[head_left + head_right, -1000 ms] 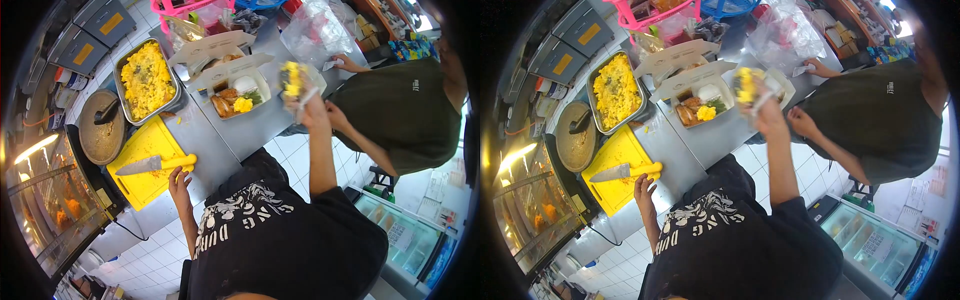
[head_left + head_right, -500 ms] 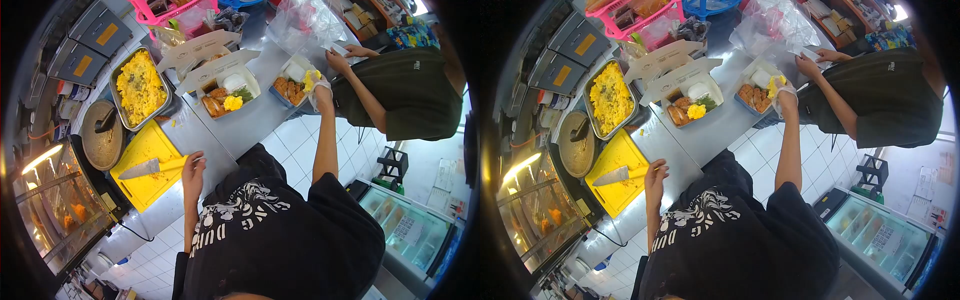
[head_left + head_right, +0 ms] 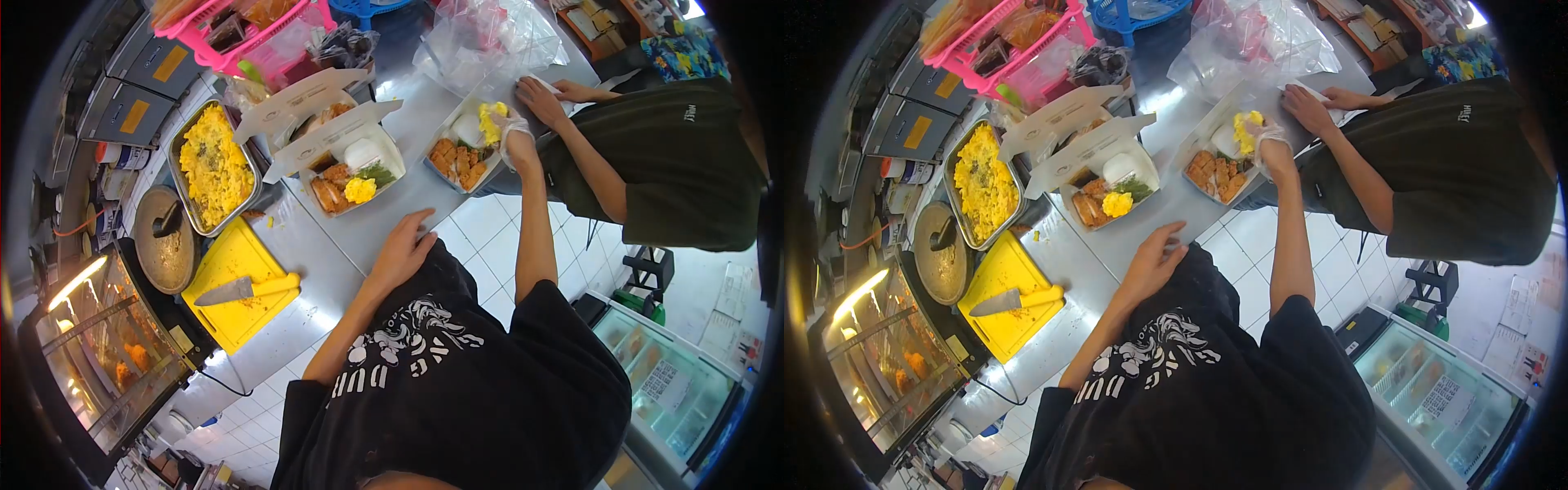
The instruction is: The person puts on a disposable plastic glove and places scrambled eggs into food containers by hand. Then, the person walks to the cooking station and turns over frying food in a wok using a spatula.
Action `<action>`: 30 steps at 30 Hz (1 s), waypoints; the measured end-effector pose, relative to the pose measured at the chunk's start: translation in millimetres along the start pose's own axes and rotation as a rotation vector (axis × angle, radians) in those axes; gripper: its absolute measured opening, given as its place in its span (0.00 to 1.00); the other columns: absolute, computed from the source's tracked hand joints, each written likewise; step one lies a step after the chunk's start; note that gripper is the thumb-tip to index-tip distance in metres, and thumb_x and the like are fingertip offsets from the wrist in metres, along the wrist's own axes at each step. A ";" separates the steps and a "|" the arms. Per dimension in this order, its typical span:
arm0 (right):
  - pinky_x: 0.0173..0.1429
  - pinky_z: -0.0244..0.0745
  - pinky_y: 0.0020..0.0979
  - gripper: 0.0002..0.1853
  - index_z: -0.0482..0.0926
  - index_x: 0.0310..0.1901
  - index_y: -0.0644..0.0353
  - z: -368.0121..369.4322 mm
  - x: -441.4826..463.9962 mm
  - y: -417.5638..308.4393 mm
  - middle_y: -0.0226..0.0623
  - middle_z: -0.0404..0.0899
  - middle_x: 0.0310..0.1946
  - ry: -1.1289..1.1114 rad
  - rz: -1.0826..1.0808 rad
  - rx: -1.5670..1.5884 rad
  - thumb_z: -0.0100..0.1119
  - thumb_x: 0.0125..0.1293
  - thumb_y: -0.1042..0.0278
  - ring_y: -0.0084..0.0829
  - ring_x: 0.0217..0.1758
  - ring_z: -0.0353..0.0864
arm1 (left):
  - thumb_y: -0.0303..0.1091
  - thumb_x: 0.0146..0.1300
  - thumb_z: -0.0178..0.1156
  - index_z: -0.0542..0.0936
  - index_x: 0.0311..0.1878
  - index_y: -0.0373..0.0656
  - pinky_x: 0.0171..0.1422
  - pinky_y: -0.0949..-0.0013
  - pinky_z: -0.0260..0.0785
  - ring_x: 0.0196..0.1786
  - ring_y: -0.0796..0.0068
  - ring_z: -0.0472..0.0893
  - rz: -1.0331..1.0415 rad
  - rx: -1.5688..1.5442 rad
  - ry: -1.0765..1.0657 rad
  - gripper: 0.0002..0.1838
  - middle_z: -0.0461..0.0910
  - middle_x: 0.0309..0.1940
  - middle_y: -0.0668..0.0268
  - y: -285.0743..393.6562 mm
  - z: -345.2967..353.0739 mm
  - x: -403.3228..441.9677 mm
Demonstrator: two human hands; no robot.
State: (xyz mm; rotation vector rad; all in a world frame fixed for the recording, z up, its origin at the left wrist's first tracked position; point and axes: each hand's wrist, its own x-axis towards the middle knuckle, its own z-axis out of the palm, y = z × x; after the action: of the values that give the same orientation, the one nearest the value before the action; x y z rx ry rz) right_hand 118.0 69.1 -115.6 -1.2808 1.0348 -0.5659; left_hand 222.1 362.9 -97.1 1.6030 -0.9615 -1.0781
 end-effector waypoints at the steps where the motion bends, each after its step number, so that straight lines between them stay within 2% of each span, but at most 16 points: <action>1: 0.37 0.73 0.26 0.20 0.72 0.53 0.66 1.9 6.0 3.9 0.36 0.78 0.38 -0.009 0.004 -0.014 0.58 0.64 0.62 0.23 0.36 0.77 | 0.32 0.63 0.57 0.69 0.60 0.41 0.54 0.62 0.71 0.50 0.57 0.77 -0.007 0.001 -0.003 0.21 0.73 0.52 0.52 -2.7 9.6 16.2; 3: 0.37 0.73 0.26 0.19 0.72 0.53 0.66 0.2 21.0 15.7 0.36 0.78 0.37 -0.049 -0.025 -0.097 0.59 0.64 0.63 0.23 0.35 0.77 | 0.33 0.64 0.55 0.63 0.66 0.41 0.61 0.58 0.66 0.55 0.50 0.74 0.019 0.105 0.011 0.27 0.67 0.61 0.46 -10.5 24.9 45.9; 5: 0.36 0.72 0.26 0.18 0.74 0.51 0.67 -1.7 33.5 27.1 0.34 0.79 0.34 -0.091 -0.116 -0.199 0.59 0.64 0.65 0.22 0.32 0.75 | 0.34 0.64 0.55 0.60 0.67 0.41 0.62 0.58 0.65 0.58 0.48 0.73 0.031 0.139 0.017 0.29 0.64 0.63 0.45 -22.2 35.6 66.3; 9: 0.37 0.72 0.26 0.18 0.73 0.52 0.67 3.6 22.0 16.2 0.35 0.79 0.37 -0.153 0.040 -0.111 0.59 0.64 0.65 0.23 0.35 0.76 | 0.33 0.63 0.55 0.56 0.69 0.39 0.63 0.57 0.64 0.62 0.45 0.69 -0.014 0.131 -0.004 0.32 0.57 0.67 0.42 -29.6 42.4 80.3; 10: 0.37 0.72 0.26 0.18 0.73 0.52 0.67 2.8 20.1 17.9 0.35 0.79 0.37 -0.155 0.048 -0.111 0.59 0.64 0.65 0.23 0.35 0.76 | 0.33 0.63 0.55 0.56 0.69 0.39 0.63 0.57 0.64 0.62 0.45 0.69 -0.022 0.129 -0.005 0.32 0.57 0.67 0.42 -29.4 43.9 80.0; 12: 0.40 0.73 0.26 0.20 0.72 0.54 0.67 6.3 14.4 16.2 0.37 0.79 0.40 -0.184 0.056 -0.171 0.59 0.64 0.64 0.23 0.38 0.76 | 0.35 0.64 0.56 0.55 0.71 0.43 0.57 0.59 0.70 0.62 0.47 0.70 -0.035 0.122 0.035 0.34 0.65 0.63 0.44 -24.1 43.2 80.3; 16: 0.44 0.72 0.26 0.22 0.72 0.55 0.68 2.2 12.5 13.3 0.39 0.79 0.42 -0.130 0.192 -0.155 0.59 0.64 0.63 0.24 0.40 0.76 | 0.34 0.63 0.56 0.57 0.69 0.39 0.53 0.59 0.71 0.56 0.48 0.75 -0.079 0.108 0.037 0.33 0.63 0.64 0.44 -10.4 36.8 78.7; 18: 0.47 0.73 0.29 0.25 0.71 0.56 0.68 -4.8 20.1 19.9 0.43 0.79 0.44 -0.057 -0.050 -0.217 0.61 0.62 0.61 0.29 0.43 0.78 | 0.33 0.60 0.57 0.64 0.63 0.36 0.52 0.55 0.70 0.49 0.47 0.76 -0.006 0.297 0.088 0.28 0.67 0.61 0.45 -9.9 36.0 79.0; 19: 0.47 0.73 0.29 0.25 0.71 0.56 0.68 -6.2 20.8 16.6 0.43 0.79 0.44 -0.066 -0.052 -0.220 0.61 0.62 0.61 0.29 0.43 0.78 | 0.33 0.60 0.57 0.64 0.63 0.36 0.52 0.55 0.70 0.49 0.47 0.76 -0.008 0.294 0.097 0.28 0.67 0.61 0.45 -8.0 35.8 78.9; 21: 0.50 0.73 0.34 0.24 0.73 0.55 0.66 -9.0 19.7 3.4 0.49 0.79 0.47 0.071 -0.332 -0.555 0.62 0.60 0.61 0.41 0.46 0.80 | 0.32 0.58 0.57 0.72 0.53 0.36 0.50 0.54 0.71 0.45 0.52 0.75 0.146 0.547 0.197 0.19 0.73 0.49 0.50 -0.7 37.3 81.0; 22: 0.50 0.73 0.34 0.24 0.73 0.55 0.66 -7.0 18.8 -2.1 0.49 0.79 0.47 0.068 -0.338 -0.559 0.62 0.60 0.61 0.41 0.46 0.80 | 0.32 0.58 0.57 0.72 0.53 0.36 0.50 0.54 0.71 0.45 0.52 0.75 0.148 0.543 0.204 0.19 0.73 0.49 0.50 4.1 39.1 86.3; 24: 0.53 0.72 0.40 0.23 0.74 0.54 0.64 -1.5 15.9 -10.1 0.53 0.78 0.48 0.133 -0.405 -0.798 0.61 0.57 0.66 0.50 0.51 0.77 | 0.30 0.56 0.58 0.75 0.49 0.38 0.53 0.58 0.69 0.50 0.54 0.74 0.230 0.547 0.179 0.16 0.72 0.45 0.53 13.8 44.0 101.4; 25: 0.53 0.72 0.40 0.23 0.74 0.54 0.64 -0.5 17.7 -9.7 0.53 0.78 0.48 0.133 -0.414 -0.801 0.61 0.57 0.66 0.50 0.51 0.77 | 0.30 0.56 0.58 0.75 0.49 0.38 0.53 0.58 0.69 0.50 0.54 0.74 0.236 0.546 0.186 0.16 0.72 0.45 0.53 18.8 44.4 110.1; 27: 0.54 0.71 0.42 0.23 0.75 0.54 0.57 1.8 19.3 -1.7 0.53 0.76 0.50 0.063 -0.609 -0.949 0.59 0.53 0.70 0.52 0.53 0.75 | 0.31 0.56 0.56 0.75 0.44 0.36 0.50 0.54 0.70 0.46 0.54 0.74 0.341 0.608 0.191 0.13 0.74 0.42 0.54 24.5 44.1 121.8; 28: 0.54 0.71 0.42 0.23 0.75 0.54 0.57 3.9 18.3 1.7 0.53 0.76 0.50 0.065 -0.610 -0.948 0.59 0.53 0.70 0.52 0.53 0.75 | 0.31 0.56 0.56 0.75 0.44 0.36 0.50 0.54 0.70 0.46 0.54 0.74 0.343 0.609 0.191 0.13 0.74 0.42 0.54 23.3 43.6 122.6; 30: 0.55 0.72 0.43 0.25 0.76 0.54 0.50 9.1 14.6 8.6 0.52 0.73 0.55 0.111 -0.603 -1.124 0.58 0.51 0.72 0.51 0.53 0.76 | 0.31 0.54 0.58 0.76 0.45 0.37 0.51 0.54 0.69 0.49 0.53 0.74 0.183 0.736 0.043 0.15 0.74 0.44 0.55 15.1 42.7 122.7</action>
State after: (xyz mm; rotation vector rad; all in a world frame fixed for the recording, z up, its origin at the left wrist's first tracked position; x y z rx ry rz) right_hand 131.0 63.6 -128.7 -2.6294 1.0760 -0.4985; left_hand 217.4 233.4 -114.8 2.0460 -1.5555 -0.5774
